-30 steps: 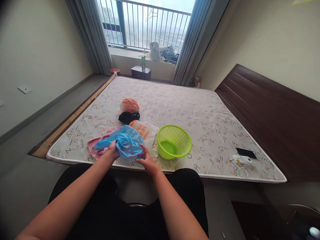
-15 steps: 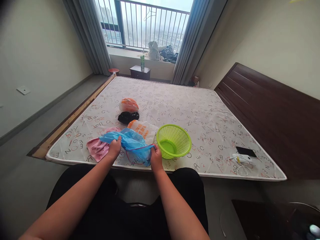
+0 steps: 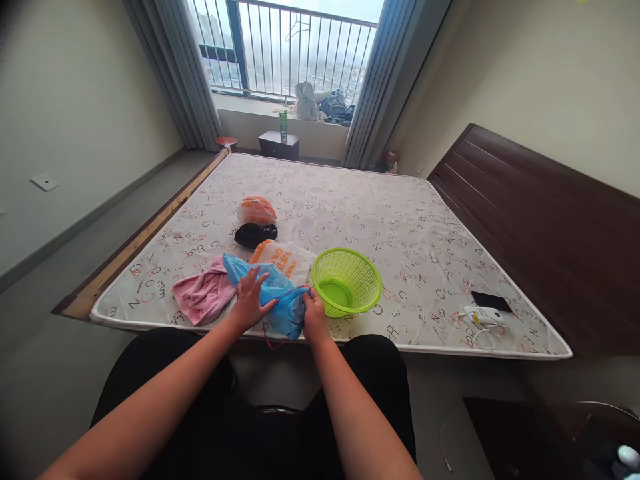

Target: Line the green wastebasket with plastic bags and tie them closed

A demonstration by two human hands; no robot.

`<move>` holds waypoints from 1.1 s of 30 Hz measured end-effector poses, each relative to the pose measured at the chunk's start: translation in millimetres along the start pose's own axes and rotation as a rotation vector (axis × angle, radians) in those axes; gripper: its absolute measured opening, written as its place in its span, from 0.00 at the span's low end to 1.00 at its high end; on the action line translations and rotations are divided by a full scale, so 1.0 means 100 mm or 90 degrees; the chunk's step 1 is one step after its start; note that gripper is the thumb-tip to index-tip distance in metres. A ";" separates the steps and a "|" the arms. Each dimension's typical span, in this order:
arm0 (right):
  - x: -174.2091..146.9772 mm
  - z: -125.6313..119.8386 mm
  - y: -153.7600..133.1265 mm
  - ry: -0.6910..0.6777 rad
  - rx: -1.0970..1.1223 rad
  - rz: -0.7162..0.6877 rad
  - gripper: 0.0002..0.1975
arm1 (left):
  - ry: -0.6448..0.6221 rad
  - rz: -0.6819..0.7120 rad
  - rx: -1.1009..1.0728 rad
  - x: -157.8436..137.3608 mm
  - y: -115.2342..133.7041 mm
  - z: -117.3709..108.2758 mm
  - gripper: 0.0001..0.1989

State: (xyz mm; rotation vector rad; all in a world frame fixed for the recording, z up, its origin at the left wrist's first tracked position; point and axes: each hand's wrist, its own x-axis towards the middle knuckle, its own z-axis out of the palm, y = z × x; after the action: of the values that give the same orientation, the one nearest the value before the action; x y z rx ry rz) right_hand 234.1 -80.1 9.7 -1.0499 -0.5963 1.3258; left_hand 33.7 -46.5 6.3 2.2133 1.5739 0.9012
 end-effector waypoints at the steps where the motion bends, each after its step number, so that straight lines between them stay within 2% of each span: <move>1: 0.00 0.00 0.00 -0.001 0.010 0.004 0.16 | -0.031 -0.009 0.017 0.00 -0.02 0.04 0.34; 4: -0.01 0.00 0.00 0.015 0.028 0.005 0.16 | -0.104 -0.027 0.035 0.04 -0.13 0.13 0.24; 6: 0.00 -0.01 0.00 0.021 0.022 0.003 0.16 | -0.119 -0.033 0.026 0.07 -0.18 0.14 0.14; 9: 0.01 -0.05 -0.02 0.016 -0.060 -0.022 0.17 | -0.108 -0.034 -0.008 0.09 -0.18 0.12 0.12; 11: -0.02 -0.09 -0.07 0.028 -0.201 -0.100 0.17 | -0.108 -0.026 -0.027 0.10 -0.17 0.11 0.14; 14: -0.12 -0.10 -0.17 0.024 -0.445 -0.312 0.22 | -0.121 -0.002 -0.044 0.10 -0.15 0.11 0.15; 16: -0.21 -0.06 -0.22 -0.021 -0.564 -0.426 0.27 | -0.135 0.018 -0.062 0.10 -0.15 0.11 0.14; 18: -0.29 0.01 -0.23 -0.083 -0.659 -0.467 0.31 | -0.154 0.037 -0.088 0.10 -0.12 0.10 0.13; 21: -0.33 0.10 -0.18 -0.138 -0.726 -0.441 0.34 | -0.175 0.061 -0.130 0.09 -0.05 0.08 0.12; 25: -0.25 0.11 -0.11 -0.104 -0.691 -0.352 0.16 | -0.141 0.094 -0.165 0.07 0.10 0.05 0.11; 27: -0.20 0.08 -0.12 -0.058 -0.681 -0.313 0.10 | -0.096 0.115 -0.159 0.03 0.19 0.06 0.19; 30: -0.18 0.03 -0.20 0.002 -0.632 -0.272 0.05 | -0.040 0.159 -0.107 -0.04 0.30 0.15 0.34; 33: -0.24 0.05 -0.38 0.005 -0.541 -0.253 0.04 | 0.011 0.192 -0.037 -0.11 0.36 0.30 0.36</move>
State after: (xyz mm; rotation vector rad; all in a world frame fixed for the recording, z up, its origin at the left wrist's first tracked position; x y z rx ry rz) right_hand 243.5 -98.4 49.7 -1.5017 -1.3501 0.7011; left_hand 77.2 -66.6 0.0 2.4466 1.2214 1.0349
